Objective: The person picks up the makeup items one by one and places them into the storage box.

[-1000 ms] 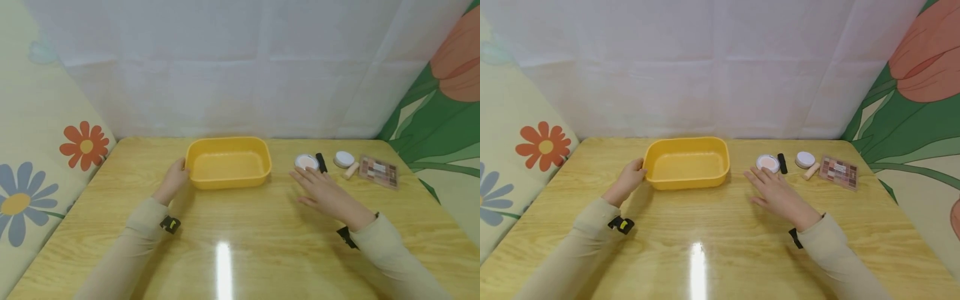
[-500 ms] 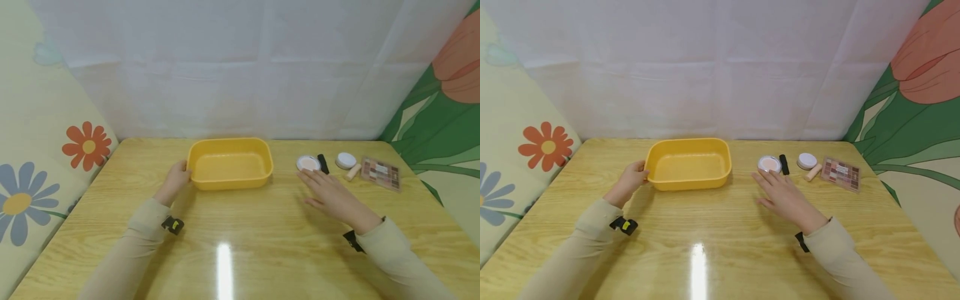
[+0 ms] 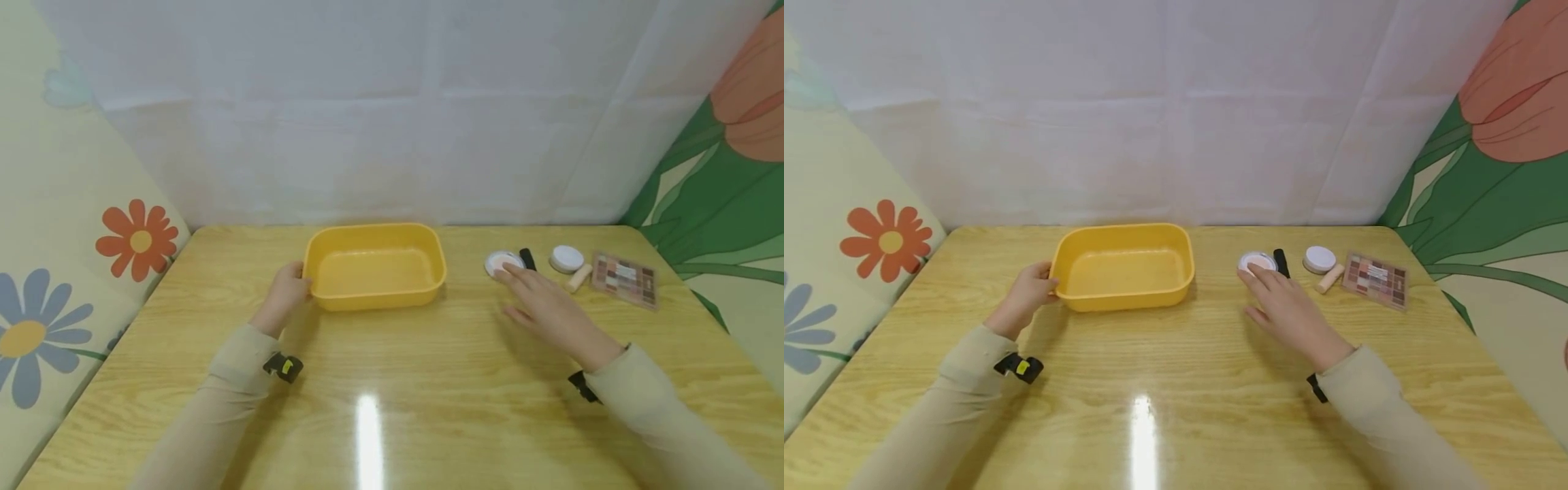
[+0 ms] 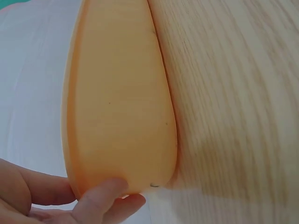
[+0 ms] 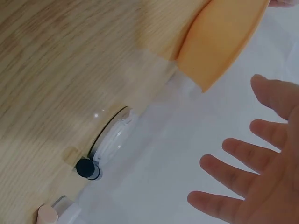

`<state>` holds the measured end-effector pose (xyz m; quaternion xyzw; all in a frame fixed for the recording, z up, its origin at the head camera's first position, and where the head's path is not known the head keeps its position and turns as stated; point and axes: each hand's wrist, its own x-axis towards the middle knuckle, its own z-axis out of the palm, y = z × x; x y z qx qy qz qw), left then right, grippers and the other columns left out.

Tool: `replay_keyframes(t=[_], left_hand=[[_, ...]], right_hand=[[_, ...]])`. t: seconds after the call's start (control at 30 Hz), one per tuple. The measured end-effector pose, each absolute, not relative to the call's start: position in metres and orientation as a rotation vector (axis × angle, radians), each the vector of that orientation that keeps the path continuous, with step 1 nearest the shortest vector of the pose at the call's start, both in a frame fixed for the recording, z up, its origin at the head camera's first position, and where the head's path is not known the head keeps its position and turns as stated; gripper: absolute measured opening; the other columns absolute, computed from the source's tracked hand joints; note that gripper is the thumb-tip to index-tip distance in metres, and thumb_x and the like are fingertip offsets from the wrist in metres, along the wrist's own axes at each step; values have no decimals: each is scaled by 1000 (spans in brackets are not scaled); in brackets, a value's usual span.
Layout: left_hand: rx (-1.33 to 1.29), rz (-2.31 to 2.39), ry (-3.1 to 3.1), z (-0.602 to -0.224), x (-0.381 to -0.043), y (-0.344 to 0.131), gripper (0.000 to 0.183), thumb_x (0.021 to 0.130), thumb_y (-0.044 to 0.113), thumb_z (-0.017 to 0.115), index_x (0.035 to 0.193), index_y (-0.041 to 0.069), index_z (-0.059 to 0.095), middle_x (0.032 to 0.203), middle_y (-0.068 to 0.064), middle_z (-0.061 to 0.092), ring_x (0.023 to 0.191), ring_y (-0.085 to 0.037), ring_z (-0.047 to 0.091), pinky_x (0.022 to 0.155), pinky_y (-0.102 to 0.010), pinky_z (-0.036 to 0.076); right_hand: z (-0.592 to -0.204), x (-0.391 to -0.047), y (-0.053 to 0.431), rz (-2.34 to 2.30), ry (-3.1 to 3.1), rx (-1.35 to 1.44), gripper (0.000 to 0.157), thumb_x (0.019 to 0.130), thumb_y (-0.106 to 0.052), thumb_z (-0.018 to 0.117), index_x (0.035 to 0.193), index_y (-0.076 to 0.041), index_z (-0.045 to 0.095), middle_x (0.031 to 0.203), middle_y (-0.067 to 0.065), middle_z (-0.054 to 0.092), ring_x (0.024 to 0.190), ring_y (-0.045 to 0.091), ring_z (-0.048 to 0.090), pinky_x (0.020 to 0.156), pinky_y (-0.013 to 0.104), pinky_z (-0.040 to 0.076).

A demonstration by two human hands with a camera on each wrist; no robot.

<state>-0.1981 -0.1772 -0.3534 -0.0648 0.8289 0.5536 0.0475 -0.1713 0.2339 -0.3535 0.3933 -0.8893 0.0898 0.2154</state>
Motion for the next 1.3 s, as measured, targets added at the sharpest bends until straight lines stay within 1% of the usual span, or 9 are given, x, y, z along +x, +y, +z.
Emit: replay_keyframes(t=[0.1,0.13,0.27,0.37,0.5,0.67,0.8,1.07,1.3], left_hand=[[-195,1700,2508,-352,-199,-177,43,94,-11,34,136,-21,35,128,-37,48,105,-37,55,83,-29,54],[-198,1698,2505,-351,-199,-176,43,94,-11,34,136,-21,35,129,-37,48,107,-38,55,86,-32,54],[-201,1694,2495,-348,-198,-176,44,95,-11,33,137,-21,33,131,-38,46,111,-40,53,93,-40,51],[-199,1698,2488,-346,-199,-176,43,95,-11,34,136,-22,34,130,-38,47,106,-37,55,85,-32,54],[-193,1701,2462,-344,-200,-177,42,96,-10,34,136,-21,34,131,-37,47,104,-34,55,79,-26,53],[-182,1717,2407,-343,-201,-179,42,96,-9,32,136,-23,32,134,-38,43,113,-40,52,96,-39,50],[-190,1725,2382,-344,-201,-179,43,97,-8,32,138,-22,31,135,-37,42,116,-41,50,99,-43,47],[-214,1734,2371,-348,-201,-177,43,96,-9,33,137,-23,30,133,-38,43,112,-41,53,96,-41,50],[-222,1726,2345,-349,-199,-181,40,99,-7,33,135,-24,33,131,-39,43,108,-39,55,96,-41,50]], right_hand=[[-355,-175,236,254,-2454,1061,72,98,-50,24,129,10,50,125,34,54,103,48,57,84,57,50],[-355,-176,236,255,-2462,1044,74,98,-51,23,129,10,50,126,34,53,104,48,57,84,57,50],[-353,-174,234,302,-2568,955,57,96,-31,60,133,11,48,131,34,50,110,49,54,90,59,47],[-350,-173,231,373,-2667,875,61,85,-8,74,135,12,45,134,35,46,116,51,49,94,61,43],[-346,-174,228,479,-2790,766,58,91,-8,68,138,12,40,139,36,40,123,52,41,100,64,37],[-345,-176,226,544,-2859,704,58,94,-10,63,141,11,36,141,36,37,126,52,37,102,65,34],[-349,-178,227,590,-2901,668,57,96,-12,62,142,11,35,140,36,37,125,54,37,103,66,32],[-351,-184,228,618,-2968,675,68,95,-14,63,144,14,26,144,39,30,127,57,32,106,66,26],[-350,-189,230,640,-2992,674,69,96,-14,62,145,14,23,145,38,28,130,56,28,107,65,24]])
